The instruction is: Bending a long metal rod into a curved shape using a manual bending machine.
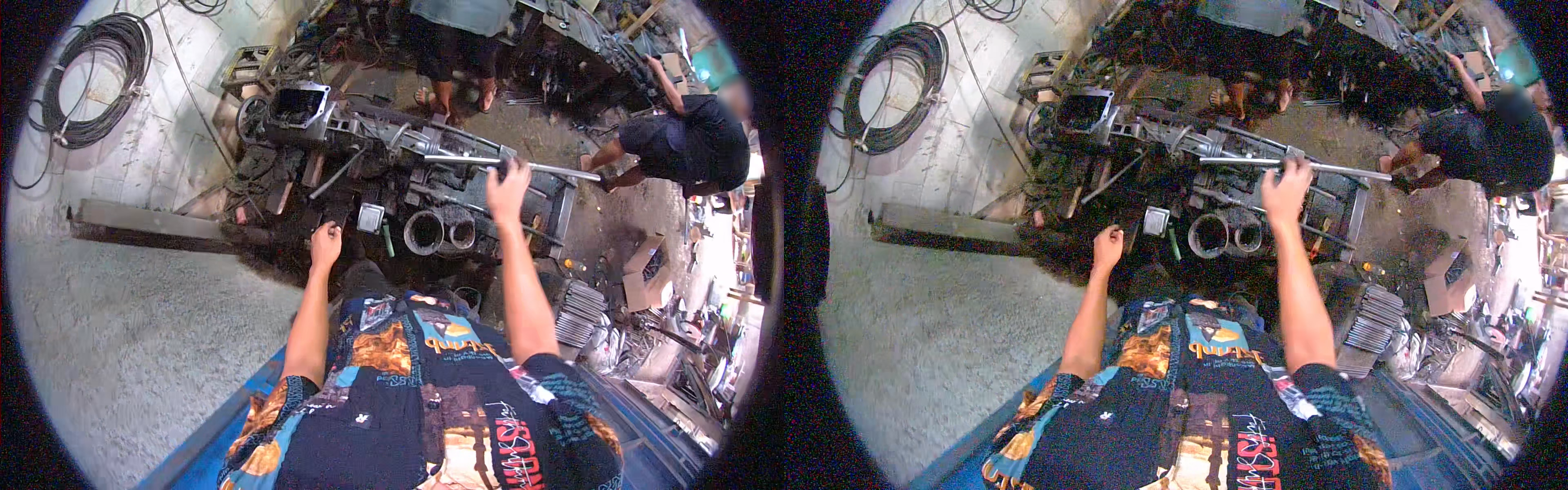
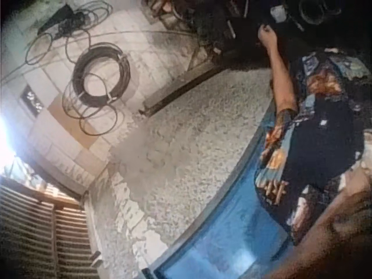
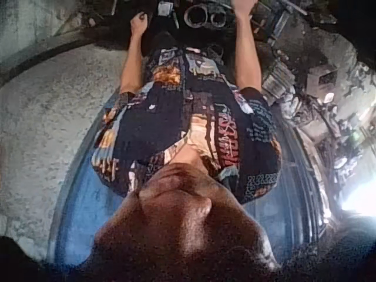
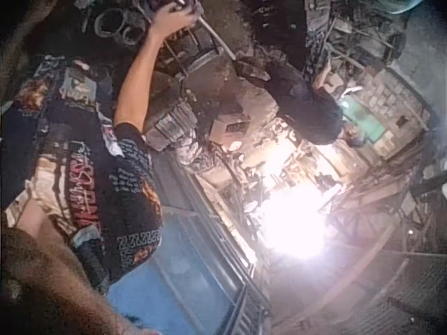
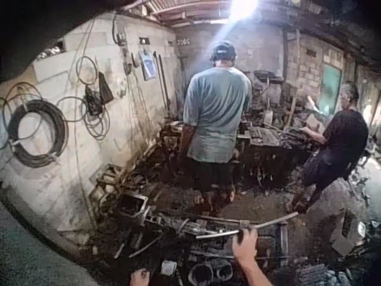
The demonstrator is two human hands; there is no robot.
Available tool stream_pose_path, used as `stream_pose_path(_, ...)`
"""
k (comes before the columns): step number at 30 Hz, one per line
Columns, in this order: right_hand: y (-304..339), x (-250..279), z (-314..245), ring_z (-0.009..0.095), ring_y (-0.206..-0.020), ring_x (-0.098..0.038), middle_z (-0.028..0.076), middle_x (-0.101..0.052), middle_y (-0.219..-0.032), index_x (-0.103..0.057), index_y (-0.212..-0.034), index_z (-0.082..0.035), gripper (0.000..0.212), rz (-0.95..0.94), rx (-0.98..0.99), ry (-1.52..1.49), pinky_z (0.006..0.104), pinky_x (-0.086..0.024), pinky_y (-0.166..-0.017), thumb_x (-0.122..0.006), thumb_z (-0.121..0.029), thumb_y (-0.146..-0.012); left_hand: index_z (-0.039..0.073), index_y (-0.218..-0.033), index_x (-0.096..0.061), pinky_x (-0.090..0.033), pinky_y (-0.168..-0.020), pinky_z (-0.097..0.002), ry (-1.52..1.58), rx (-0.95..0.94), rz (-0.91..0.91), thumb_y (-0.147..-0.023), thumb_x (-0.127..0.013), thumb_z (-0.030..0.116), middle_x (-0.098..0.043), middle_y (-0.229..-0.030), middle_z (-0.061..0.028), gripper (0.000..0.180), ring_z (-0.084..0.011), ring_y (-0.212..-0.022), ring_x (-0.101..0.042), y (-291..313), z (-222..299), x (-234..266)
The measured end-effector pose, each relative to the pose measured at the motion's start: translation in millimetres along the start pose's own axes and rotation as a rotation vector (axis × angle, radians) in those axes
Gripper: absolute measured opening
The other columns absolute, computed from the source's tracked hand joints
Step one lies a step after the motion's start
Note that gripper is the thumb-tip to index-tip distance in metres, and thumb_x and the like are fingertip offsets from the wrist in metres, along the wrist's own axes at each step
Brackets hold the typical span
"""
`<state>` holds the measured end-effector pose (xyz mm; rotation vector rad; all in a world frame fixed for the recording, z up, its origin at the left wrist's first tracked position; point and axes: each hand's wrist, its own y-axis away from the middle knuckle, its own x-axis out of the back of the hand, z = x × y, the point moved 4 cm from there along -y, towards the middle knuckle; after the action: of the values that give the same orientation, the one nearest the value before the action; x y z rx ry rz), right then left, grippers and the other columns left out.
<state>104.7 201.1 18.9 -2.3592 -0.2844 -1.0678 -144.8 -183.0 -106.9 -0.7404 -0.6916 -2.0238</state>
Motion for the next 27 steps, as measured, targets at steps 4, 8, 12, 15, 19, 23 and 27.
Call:
stream_pose_path(4, 43, -41, -76, 0.034, -0.105, -0.062, 0.023, -0.065, -0.112, -0.062, -0.114, 0.004, 0.040, -0.232, -0.204, -0.365, 0.0405, -0.047, -0.093, -0.065, -0.024, -0.086, -0.002, -0.112, -0.066, -0.052, -0.078, -0.0407, -0.021, -0.070, -0.007, -0.087, -0.064, 0.021, -0.068, -0.094, -0.0200, 0.033, -0.0335, -0.087, -0.067, -62, 26, 32)
stream_pose_path(8, 65, -104, -161, 0.020, -0.069, -0.067, 0.012, -0.069, -0.087, -0.058, -0.114, 0.002, 0.041, -0.689, -0.893, -0.876, 0.0327, -0.052, -0.061, -0.054, -0.035, -0.096, -0.001, -0.114, -0.065, -0.052, -0.081, -0.0420, -0.006, -0.144, -0.068, -0.088, -0.064, 0.023, -0.068, -0.098, -0.0204, 0.036, -0.0352, -0.093, -0.065, -105, 46, 66)
stream_pose_path(12, 62, -136, -230, 0.021, -0.069, -0.067, 0.014, -0.069, -0.088, -0.056, -0.115, 0.001, 0.043, -0.811, -1.064, -0.870, 0.0343, -0.052, -0.060, -0.049, -0.037, -0.097, 0.000, -0.117, -0.064, -0.051, -0.087, -0.0435, -0.085, -0.198, -0.193, -0.088, -0.063, 0.023, -0.066, -0.108, -0.0201, 0.037, -0.0357, -0.100, -0.064, -126, 36, 89)
stream_pose_path(15, 66, -166, -241, 0.021, -0.066, -0.066, 0.014, -0.068, -0.085, -0.058, -0.108, 0.000, 0.034, -0.723, -1.193, -0.994, 0.0340, -0.051, -0.057, -0.050, -0.031, -0.096, 0.001, -0.117, -0.064, -0.050, -0.087, -0.0437, -0.118, -0.247, -0.257, -0.088, -0.063, 0.024, -0.066, -0.110, -0.0195, 0.036, -0.0355, -0.102, -0.063, -139, 35, 102)
stream_pose_path(19, 79, -194, -232, 0.016, -0.050, -0.045, 0.003, -0.048, -0.065, -0.052, -0.090, -0.002, 0.016, -0.542, -1.228, -1.120, 0.0346, -0.041, -0.047, -0.044, -0.016, -0.095, 0.001, -0.117, -0.064, -0.051, -0.086, -0.0440, -0.115, -0.239, -0.299, -0.089, -0.063, 0.024, -0.067, -0.108, -0.0178, 0.036, -0.0351, -0.101, -0.063, -142, 40, 111)
stream_pose_path(23, 82, -178, -233, 0.017, -0.050, -0.048, 0.007, -0.052, -0.068, -0.054, -0.100, 0.003, 0.018, -0.523, -1.303, -1.155, 0.0361, -0.045, -0.044, -0.042, -0.008, -0.092, 0.002, -0.117, -0.064, -0.051, -0.083, -0.0439, -0.095, -0.196, -0.316, -0.089, -0.063, 0.022, -0.066, -0.106, -0.0168, 0.035, -0.0348, -0.098, -0.064, -141, 34, 113)
stream_pose_path(27, 79, -131, -274, 0.011, -0.051, -0.040, 0.001, -0.044, -0.067, -0.053, -0.104, -0.003, 0.017, -0.589, -1.262, -1.190, 0.0314, -0.039, -0.047, -0.042, -0.014, -0.097, 0.001, -0.117, -0.064, -0.051, -0.083, -0.0429, -0.087, -0.243, -0.241, -0.088, -0.065, 0.022, -0.066, -0.106, -0.0172, 0.036, -0.0343, -0.097, -0.064, -129, 23, 112)
